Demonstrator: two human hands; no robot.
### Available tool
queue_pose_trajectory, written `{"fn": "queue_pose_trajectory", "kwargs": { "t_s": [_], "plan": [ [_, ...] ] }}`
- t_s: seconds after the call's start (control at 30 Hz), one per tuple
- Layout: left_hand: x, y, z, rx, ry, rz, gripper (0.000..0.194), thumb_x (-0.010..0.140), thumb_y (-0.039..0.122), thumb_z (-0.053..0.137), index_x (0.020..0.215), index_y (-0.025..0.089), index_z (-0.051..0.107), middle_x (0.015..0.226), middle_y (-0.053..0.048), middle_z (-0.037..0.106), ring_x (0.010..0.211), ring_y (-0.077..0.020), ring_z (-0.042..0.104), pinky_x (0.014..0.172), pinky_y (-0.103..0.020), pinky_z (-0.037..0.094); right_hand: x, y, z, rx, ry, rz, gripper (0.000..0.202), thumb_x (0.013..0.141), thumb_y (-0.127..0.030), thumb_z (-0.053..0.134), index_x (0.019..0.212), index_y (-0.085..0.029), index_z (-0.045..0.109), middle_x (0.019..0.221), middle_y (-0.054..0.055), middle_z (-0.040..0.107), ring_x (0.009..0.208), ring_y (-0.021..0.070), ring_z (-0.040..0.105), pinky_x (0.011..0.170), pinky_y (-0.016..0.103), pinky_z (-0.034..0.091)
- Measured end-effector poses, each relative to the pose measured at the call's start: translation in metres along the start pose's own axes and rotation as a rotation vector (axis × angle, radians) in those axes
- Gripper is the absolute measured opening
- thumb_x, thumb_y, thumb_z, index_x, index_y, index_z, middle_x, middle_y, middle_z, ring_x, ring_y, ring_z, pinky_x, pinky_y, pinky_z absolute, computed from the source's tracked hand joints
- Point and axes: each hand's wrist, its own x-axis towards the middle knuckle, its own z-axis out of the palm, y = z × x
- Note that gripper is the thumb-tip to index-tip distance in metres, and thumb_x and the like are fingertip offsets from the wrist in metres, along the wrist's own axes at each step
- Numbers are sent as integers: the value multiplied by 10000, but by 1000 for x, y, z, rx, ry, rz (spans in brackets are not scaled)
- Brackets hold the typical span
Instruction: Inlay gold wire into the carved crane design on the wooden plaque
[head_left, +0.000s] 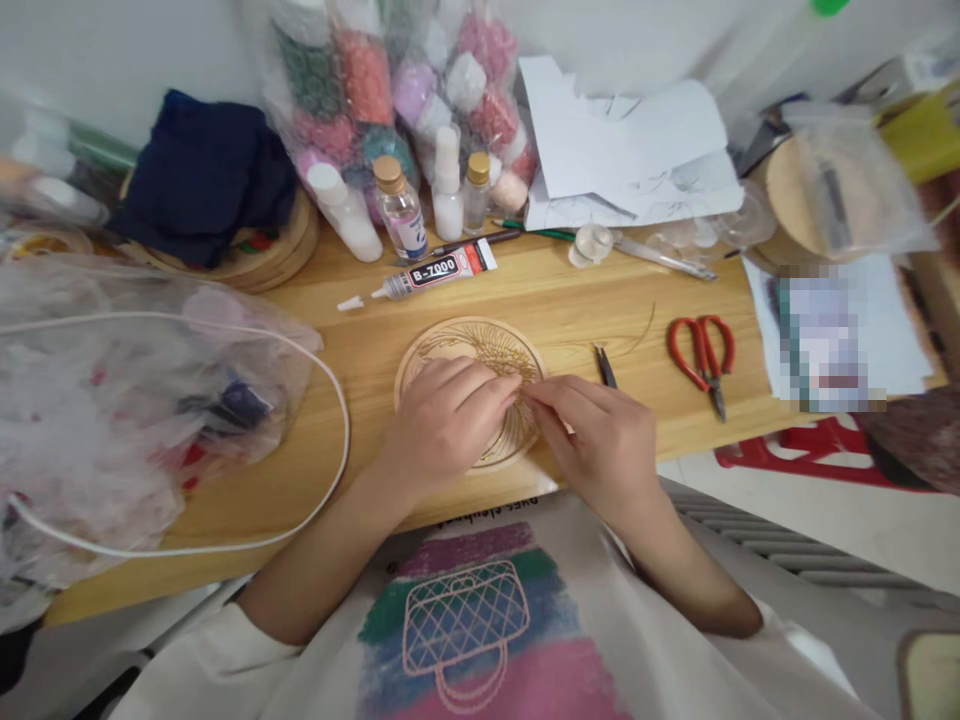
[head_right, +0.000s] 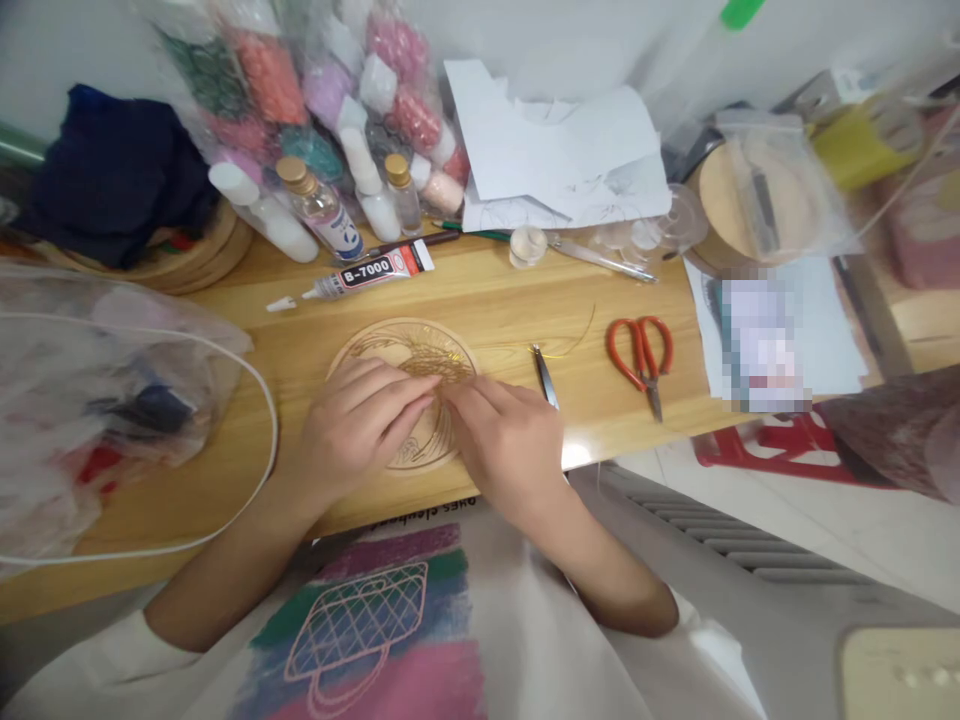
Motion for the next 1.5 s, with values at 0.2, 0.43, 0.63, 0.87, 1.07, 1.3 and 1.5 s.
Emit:
{"fn": "queue_pose_trajectory", "kwargs": {
  "t_s": [0.2,0.43,0.63,0.87,1.07,1.3,1.5],
  "plan": [
    [-1,0,1,27,-54,21,163,956,151,481,965,109,638,776,-53,690,744,-173,601,697,-319,488,1,0,1,-60,-28,-19,179,927,-144,535,908,-127,712,810,47,752,686,167,697,573,254,472],
    [-2,-1,0,70,-82,55,155,938,119,490,969,92,639,777,-56,677,745,-186,575,691,-329,446,2,0,1,-139,-51,-54,197,937,-140,518,923,-135,715,811,34,755,633,151,672,543,261,422],
    [-2,1,-1,115,-93,45,163,945,134,480,934,112,641,752,-44,667,732,-187,568,679,-334,428,2,0,3,-174,-58,-35,206,936,-164,520,918,-152,724,776,16,747,582,157,650,522,274,398],
    [-2,1,0,105,-95,54,161,933,119,481,924,103,642,753,-51,667,734,-193,567,681,-339,426,2,-1,2,-188,-87,-23,217,937,-166,510,919,-163,727,786,12,750,582,152,637,539,265,381],
    [-2,2,1,101,-100,30,169,935,127,475,879,123,634,742,-45,674,720,-183,575,692,-337,448,2,-4,4,-177,-93,1,204,929,-176,531,895,-149,730,741,21,729,573,160,624,536,277,362],
    [-2,2,1,67,-81,17,164,926,122,484,861,121,634,734,-47,676,714,-186,591,702,-341,473,1,-4,6,-136,-82,8,209,933,-171,520,906,-139,725,756,30,732,597,156,636,541,268,367],
    [-1,0,1,26,-77,-9,185,938,124,462,880,125,637,755,-50,685,738,-183,605,721,-336,487,1,-3,4,-94,-76,21,206,933,-170,514,911,-142,716,774,39,737,626,155,653,544,262,386]
  ]
}}
